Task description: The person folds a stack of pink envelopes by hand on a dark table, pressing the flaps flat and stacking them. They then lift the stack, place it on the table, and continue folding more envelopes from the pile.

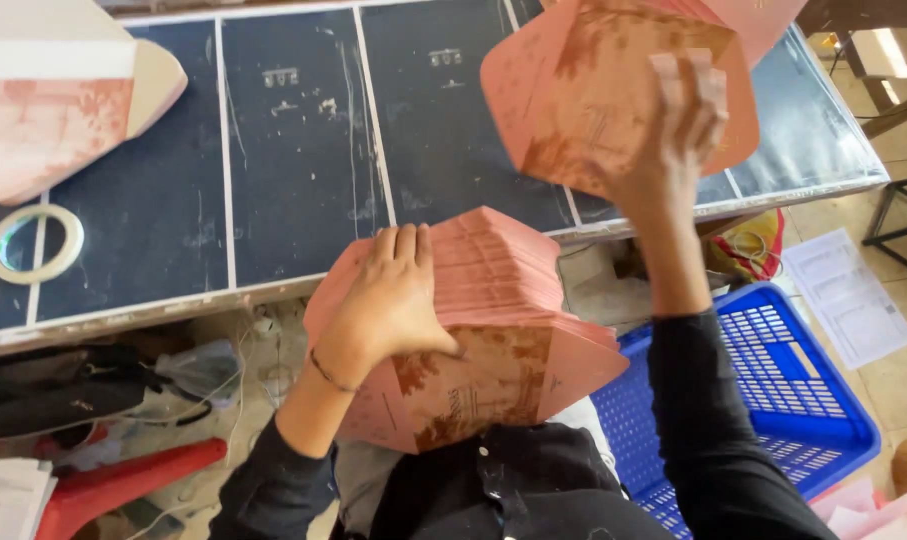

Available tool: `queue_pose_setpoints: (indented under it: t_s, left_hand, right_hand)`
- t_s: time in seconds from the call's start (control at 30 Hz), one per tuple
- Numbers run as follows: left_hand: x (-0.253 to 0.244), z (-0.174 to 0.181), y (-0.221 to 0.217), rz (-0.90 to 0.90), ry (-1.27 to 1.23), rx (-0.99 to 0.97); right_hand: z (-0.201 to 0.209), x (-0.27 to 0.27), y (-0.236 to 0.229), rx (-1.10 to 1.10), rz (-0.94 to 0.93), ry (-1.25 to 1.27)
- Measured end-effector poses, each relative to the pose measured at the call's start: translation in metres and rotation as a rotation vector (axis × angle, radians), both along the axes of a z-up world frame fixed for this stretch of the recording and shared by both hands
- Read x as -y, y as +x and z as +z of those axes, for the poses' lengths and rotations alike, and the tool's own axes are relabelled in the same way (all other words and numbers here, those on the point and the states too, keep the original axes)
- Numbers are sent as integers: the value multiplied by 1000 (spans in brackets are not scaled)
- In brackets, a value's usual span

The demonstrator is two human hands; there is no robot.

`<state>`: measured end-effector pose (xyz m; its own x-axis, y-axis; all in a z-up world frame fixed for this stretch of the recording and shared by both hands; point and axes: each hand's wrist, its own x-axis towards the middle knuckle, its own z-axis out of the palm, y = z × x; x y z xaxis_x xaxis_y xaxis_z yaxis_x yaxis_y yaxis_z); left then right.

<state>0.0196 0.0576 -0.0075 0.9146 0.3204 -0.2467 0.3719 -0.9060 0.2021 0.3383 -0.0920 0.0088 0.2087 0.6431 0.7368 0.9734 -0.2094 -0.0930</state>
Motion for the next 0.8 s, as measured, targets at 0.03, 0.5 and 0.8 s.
queue_pose_setpoints:
  t_s: [0.03, 0.5, 0.8]
  left_hand:
    - [4, 0, 0, 1, 22, -23]
    - [13, 1, 7, 33, -37, -117]
    - [12, 7, 2, 97, -159, -164]
  right_hand:
    - [-33, 12, 43, -63, -207, -38]
    - [-11, -67, 87, -321, 59, -387]
    - [-36, -118, 124, -98, -29, -718]
